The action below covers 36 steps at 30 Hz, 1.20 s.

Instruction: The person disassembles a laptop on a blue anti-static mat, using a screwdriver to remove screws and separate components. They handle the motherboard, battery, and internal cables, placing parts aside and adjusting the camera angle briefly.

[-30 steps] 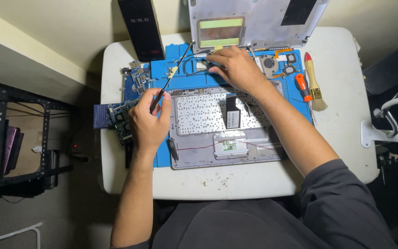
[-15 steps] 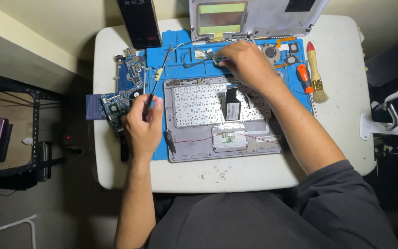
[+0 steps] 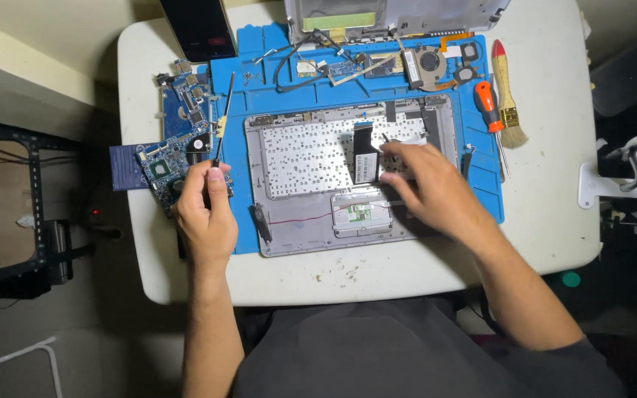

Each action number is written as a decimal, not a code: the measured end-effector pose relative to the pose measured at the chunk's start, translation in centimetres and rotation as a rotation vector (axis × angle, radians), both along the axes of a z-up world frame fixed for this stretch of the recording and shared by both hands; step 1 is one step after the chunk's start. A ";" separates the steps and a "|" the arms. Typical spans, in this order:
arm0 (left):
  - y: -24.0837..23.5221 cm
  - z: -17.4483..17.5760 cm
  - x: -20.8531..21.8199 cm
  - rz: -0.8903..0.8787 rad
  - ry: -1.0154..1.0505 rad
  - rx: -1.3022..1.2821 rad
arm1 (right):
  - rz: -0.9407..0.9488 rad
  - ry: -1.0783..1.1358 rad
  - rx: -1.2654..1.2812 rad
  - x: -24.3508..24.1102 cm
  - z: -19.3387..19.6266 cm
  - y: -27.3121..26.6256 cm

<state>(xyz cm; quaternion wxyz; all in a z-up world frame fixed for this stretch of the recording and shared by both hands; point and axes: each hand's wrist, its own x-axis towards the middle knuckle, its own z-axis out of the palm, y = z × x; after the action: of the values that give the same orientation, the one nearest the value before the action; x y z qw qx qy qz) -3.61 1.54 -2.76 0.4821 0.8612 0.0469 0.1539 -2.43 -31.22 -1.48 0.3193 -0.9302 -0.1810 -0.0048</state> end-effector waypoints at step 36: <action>-5.9 2.3 -5.2 -0.180 0.168 -0.072 | -0.702 0.118 -0.042 -8.3 -1.3 -4.0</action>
<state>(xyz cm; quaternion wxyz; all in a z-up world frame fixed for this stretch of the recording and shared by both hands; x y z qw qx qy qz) -8.82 -4.39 -0.51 0.5188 0.8540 0.0150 0.0356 -10.74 -35.24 -2.74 0.2888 -0.9408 0.1683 -0.0565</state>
